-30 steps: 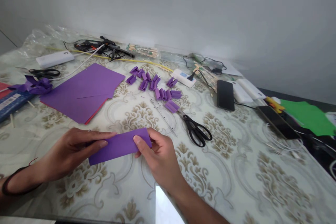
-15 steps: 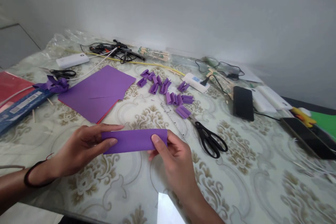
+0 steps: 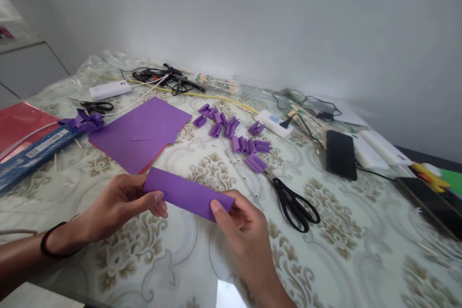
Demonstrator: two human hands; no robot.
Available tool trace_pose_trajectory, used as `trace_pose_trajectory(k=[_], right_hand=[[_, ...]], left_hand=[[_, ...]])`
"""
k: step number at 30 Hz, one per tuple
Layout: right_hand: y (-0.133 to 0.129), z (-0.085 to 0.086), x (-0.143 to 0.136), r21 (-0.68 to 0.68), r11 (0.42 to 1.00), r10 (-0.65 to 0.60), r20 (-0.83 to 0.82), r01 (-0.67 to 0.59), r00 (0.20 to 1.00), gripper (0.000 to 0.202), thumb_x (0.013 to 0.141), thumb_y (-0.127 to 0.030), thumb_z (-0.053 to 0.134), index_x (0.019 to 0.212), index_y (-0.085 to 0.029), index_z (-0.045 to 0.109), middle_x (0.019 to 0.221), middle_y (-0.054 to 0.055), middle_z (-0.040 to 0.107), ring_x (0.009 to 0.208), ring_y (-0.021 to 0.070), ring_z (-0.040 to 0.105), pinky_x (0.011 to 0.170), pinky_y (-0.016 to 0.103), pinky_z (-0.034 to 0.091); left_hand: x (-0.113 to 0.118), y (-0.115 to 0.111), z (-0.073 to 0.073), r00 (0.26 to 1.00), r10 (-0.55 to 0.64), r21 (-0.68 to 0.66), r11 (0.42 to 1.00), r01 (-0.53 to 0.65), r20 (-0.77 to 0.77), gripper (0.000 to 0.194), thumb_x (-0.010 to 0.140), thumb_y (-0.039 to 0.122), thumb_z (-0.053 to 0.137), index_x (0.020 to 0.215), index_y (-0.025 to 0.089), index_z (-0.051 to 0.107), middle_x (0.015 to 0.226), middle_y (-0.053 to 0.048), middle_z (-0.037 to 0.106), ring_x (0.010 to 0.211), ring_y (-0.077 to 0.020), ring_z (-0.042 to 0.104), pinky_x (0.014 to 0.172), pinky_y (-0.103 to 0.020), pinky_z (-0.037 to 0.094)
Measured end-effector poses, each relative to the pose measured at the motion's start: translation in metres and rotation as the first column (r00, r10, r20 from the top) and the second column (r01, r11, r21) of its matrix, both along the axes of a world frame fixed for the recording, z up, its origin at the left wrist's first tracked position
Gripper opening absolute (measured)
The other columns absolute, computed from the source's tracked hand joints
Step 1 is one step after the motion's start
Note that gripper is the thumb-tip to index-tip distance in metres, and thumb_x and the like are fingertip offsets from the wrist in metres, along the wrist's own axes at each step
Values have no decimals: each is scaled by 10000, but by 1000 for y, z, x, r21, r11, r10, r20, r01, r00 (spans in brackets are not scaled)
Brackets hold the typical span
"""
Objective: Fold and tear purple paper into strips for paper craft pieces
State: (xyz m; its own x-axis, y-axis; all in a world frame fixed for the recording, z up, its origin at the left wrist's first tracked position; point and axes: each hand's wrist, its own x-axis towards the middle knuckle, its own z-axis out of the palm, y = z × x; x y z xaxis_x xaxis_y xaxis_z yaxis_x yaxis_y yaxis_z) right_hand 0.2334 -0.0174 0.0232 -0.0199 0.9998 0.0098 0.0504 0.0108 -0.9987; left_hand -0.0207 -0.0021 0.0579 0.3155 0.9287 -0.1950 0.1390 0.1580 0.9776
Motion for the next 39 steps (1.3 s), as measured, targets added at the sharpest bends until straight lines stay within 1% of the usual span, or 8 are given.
trace_pose_trajectory(k=[4, 7, 12, 16, 20, 26, 32, 39], right_hand=[[2, 9, -3, -52, 966, 257, 158, -252, 953, 239, 947, -354, 696, 762, -209, 652, 714, -11, 630, 694, 167, 581, 664, 268, 466], [0, 16, -9, -81, 922, 385, 248, -378, 889, 204, 950, -336, 677, 791, -209, 682, 775, 16, 694, 768, 202, 641, 750, 309, 493], [-8, 19, -15, 58, 949, 295, 171, -309, 940, 184, 1009, -361, 641, 913, -229, 726, 831, 21, 729, 793, 195, 679, 728, 287, 521], [-14, 17, -15, 192, 953, 192, 212, -234, 958, 182, 994, -282, 674, 825, -225, 708, 747, -5, 701, 683, 151, 641, 655, 259, 492], [-16, 20, -16, 203, 955, 173, 212, -216, 962, 201, 981, -259, 686, 784, -220, 686, 705, -13, 681, 637, 138, 620, 614, 249, 483], [-18, 19, -18, 51, 973, 221, 92, -226, 971, 196, 976, -352, 704, 832, -219, 709, 715, -2, 670, 645, 147, 612, 593, 252, 496], [-21, 14, -22, -112, 958, 255, -87, -264, 963, 309, 977, -397, 724, 759, -213, 604, 625, -35, 626, 546, 121, 639, 542, 221, 517], [-19, 16, -26, -150, 949, 247, -204, -279, 947, 282, 993, -414, 712, 841, -209, 593, 587, -50, 647, 490, 100, 622, 523, 202, 538]], left_hand=[[-1, 0, -2, 993, 118, 130, 985, -115, -16, 242, 935, 381, 693, 808, 176, 715, 762, -45, 814, 710, -200, 764, 651, -269, 572], [-1, 0, -3, 992, 109, 230, 969, -94, -57, 257, 951, 369, 681, 779, 180, 706, 720, -13, 756, 651, -153, 680, 608, -230, 517], [0, -6, -2, 962, -60, 378, 911, 162, -266, 290, 997, 312, 655, 750, 173, 716, 628, 19, 656, 560, -102, 537, 550, -198, 407], [0, -10, -2, 950, -109, 419, 878, 230, -294, 293, 1024, 304, 641, 771, 176, 714, 636, 15, 663, 556, -102, 538, 549, -204, 391], [0, -11, 0, 951, -135, 392, 888, 241, -279, 283, 1031, 290, 632, 784, 178, 714, 642, 21, 652, 559, -102, 507, 545, -207, 370], [1, -8, 5, 936, -285, 207, 922, 327, -208, 388, 1048, 374, 589, 737, 162, 684, 600, 30, 546, 565, -107, 421, 531, -214, 344], [3, -9, 0, 955, -239, 149, 952, 266, -177, 433, 1051, 396, 542, 675, 181, 539, 637, 43, 439, 590, -111, 384, 526, -211, 331], [3, -10, 6, 946, -291, 46, 953, 300, -142, 456, 1043, 409, 535, 650, 186, 471, 626, 53, 358, 585, -109, 324, 518, -221, 279]])
